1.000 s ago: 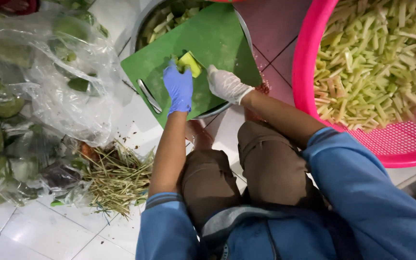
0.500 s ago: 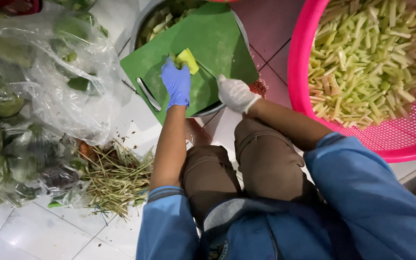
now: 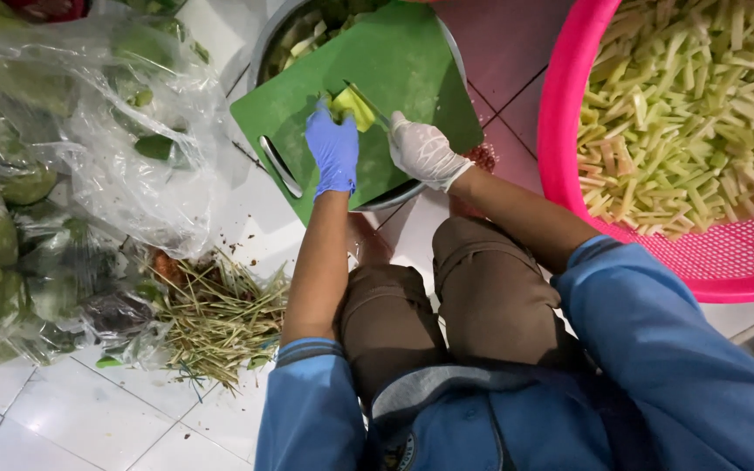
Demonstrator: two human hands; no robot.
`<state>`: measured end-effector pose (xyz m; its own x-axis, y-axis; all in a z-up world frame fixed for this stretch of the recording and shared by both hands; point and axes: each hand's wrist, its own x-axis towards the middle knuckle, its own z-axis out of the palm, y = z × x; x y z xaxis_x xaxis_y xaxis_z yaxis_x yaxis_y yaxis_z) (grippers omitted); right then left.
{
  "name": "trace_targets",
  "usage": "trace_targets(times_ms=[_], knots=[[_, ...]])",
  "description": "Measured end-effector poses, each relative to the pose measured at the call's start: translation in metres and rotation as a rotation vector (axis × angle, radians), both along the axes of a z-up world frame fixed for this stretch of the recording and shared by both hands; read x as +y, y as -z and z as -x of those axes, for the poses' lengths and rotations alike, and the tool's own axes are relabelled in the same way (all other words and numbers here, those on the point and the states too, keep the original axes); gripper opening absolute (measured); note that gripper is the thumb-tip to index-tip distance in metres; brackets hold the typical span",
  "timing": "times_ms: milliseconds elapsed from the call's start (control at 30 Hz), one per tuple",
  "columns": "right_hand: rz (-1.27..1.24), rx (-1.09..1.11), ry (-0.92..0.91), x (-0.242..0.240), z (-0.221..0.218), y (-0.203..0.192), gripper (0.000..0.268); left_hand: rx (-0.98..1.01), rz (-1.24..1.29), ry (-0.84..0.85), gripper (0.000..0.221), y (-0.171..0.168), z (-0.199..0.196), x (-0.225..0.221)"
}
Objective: The person sits on the floor and uses a knife to slice green vegetables on a green cutting board. They transfer the sliced pieces into a metal bowl and continue processing more vegetables from a nearby pile.
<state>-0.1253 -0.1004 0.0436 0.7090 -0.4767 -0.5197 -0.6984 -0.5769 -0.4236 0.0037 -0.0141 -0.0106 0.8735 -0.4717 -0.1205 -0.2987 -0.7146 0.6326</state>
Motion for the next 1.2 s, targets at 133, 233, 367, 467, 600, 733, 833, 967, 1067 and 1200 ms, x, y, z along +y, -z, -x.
trace_targets(times_ms=[133, 233, 367, 467, 600, 733, 833, 967, 1067, 1200], knots=[[-0.079, 0.1, 0.069, 0.001, -0.008, 0.018, 0.04, 0.036, 0.021, -0.014, 0.04, 0.012, -0.001, -0.002], [-0.135, 0.116, 0.088, 0.0, -0.011, 0.039, 0.04, 0.022, 0.0, -0.016, 0.041, 0.016, 0.0, -0.001], [-0.172, 0.041, 0.009, -0.009, -0.021, 0.044, 0.039, 0.013, -0.013, -0.025, 0.043, 0.021, -0.003, -0.002], [-0.119, 0.148, -0.048, 0.001, -0.014, -0.012, 0.041, 0.046, -0.022, -0.048, 0.04, 0.027, -0.003, -0.003], [-0.118, 0.168, -0.081, 0.007, 0.023, 0.042, 0.04, 0.019, -0.01, -0.067, 0.04, 0.022, 0.003, -0.012], [-0.005, 0.168, -0.085, 0.006, 0.016, 0.028, 0.045, 0.057, -0.015, -0.034, 0.042, 0.019, -0.004, -0.008], [-0.25, 0.149, 0.11, 0.007, 0.024, 0.008, 0.043, -0.01, 0.004, -0.007, 0.039, 0.02, -0.004, -0.003], [-0.222, 0.049, 0.164, 0.005, 0.022, -0.024, 0.042, 0.017, -0.021, -0.018, 0.037, 0.012, -0.005, -0.003], [-0.166, 0.174, 0.094, 0.004, 0.005, -0.02, 0.044, 0.0, -0.038, -0.013, 0.037, 0.019, -0.006, 0.0], [-0.156, 0.149, 0.094, 0.004, -0.013, -0.027, 0.041, 0.044, -0.016, -0.022, 0.038, 0.015, -0.005, 0.0]])
